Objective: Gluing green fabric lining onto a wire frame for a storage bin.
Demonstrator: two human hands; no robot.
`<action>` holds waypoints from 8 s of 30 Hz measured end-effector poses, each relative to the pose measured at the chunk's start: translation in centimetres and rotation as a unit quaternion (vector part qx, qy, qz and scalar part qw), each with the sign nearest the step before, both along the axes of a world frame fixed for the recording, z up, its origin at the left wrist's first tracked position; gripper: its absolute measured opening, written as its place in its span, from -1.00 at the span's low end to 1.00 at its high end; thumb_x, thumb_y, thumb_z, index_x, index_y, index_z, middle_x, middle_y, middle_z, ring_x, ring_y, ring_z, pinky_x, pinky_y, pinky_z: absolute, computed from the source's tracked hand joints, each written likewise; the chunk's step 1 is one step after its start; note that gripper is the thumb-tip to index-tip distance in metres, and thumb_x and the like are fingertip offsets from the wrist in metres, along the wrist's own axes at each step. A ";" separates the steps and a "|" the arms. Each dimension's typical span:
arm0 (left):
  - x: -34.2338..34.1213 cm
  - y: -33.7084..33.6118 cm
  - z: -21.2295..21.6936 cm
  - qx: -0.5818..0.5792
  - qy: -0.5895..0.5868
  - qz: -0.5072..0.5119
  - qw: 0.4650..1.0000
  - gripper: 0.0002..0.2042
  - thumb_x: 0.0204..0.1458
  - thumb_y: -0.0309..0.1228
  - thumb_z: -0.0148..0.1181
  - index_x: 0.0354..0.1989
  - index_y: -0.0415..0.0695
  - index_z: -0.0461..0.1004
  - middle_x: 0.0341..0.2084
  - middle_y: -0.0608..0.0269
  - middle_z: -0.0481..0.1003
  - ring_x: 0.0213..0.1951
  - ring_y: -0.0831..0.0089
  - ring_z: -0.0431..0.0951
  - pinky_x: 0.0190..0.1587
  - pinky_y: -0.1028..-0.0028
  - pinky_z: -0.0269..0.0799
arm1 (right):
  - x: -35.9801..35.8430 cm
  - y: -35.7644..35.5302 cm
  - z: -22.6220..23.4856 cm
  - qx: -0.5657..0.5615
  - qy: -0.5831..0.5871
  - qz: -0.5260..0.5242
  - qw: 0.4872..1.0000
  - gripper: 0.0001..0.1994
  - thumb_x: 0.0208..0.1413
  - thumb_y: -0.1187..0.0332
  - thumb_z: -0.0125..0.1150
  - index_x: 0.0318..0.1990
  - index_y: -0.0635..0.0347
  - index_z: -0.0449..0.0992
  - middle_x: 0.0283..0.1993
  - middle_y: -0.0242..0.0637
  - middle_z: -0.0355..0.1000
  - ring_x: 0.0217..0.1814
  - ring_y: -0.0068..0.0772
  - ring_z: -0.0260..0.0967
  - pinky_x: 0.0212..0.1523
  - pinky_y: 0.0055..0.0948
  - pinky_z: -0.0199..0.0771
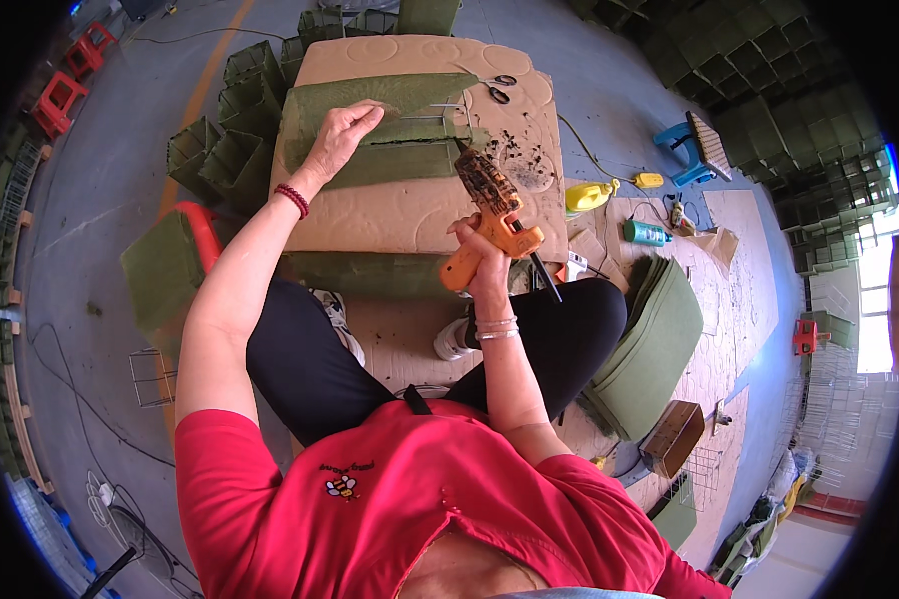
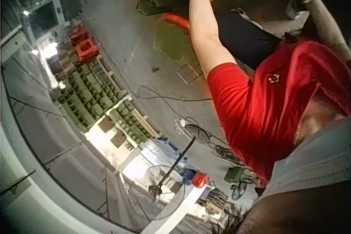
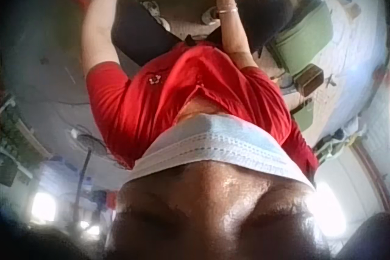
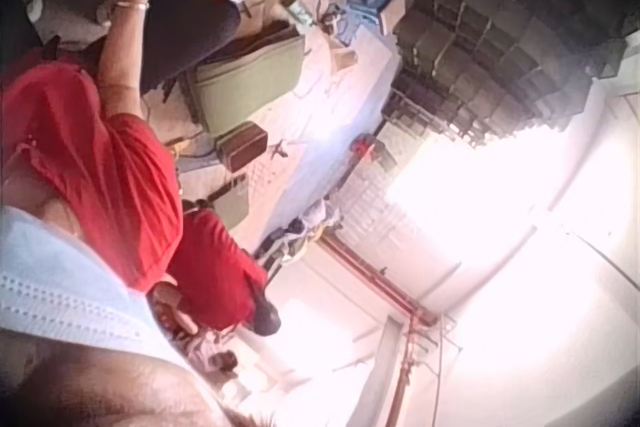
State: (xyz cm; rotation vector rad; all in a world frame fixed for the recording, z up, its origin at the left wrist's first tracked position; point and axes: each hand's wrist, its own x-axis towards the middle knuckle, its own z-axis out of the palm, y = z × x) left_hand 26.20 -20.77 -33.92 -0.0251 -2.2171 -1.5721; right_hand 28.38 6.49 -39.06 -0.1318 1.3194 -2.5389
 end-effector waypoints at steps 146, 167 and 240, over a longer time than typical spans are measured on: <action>-1.4 -3.7 3.9 0.067 -0.134 -0.081 0.985 -0.59 0.12 -0.15 0.13 0.03 -0.18 0.46 -0.01 0.35 0.46 0.10 0.61 0.28 0.33 0.35 -0.20 | 3.1 -11.0 -3.1 0.036 0.031 0.239 0.970 -0.76 -0.21 0.50 0.29 -0.30 0.23 0.45 -0.38 -0.44 0.43 -0.29 -0.59 0.39 -0.21 -0.54 0.40; -1.5 -4.1 3.4 0.091 -0.116 -0.086 0.985 -0.59 0.11 -0.14 0.15 0.02 -0.16 0.47 -0.01 0.33 0.46 0.13 0.59 0.26 0.35 0.30 -0.28 | 3.5 -11.1 -3.2 -0.007 0.003 0.233 0.973 -0.81 -0.18 0.53 0.23 -0.33 0.23 0.42 -0.38 -0.41 0.42 -0.30 -0.54 0.40 -0.25 -0.52 0.41; -1.3 -3.6 3.1 0.089 -0.108 -0.067 0.988 -0.55 0.11 -0.13 0.14 0.07 -0.19 0.42 0.04 0.26 0.43 0.19 0.54 0.22 0.36 0.29 -0.30 | 3.2 -7.5 -2.1 -0.026 -0.048 0.189 0.980 -0.84 -0.06 0.60 0.16 -0.28 0.26 0.38 -0.34 -0.35 0.37 -0.31 -0.46 0.39 -0.21 -0.48 0.36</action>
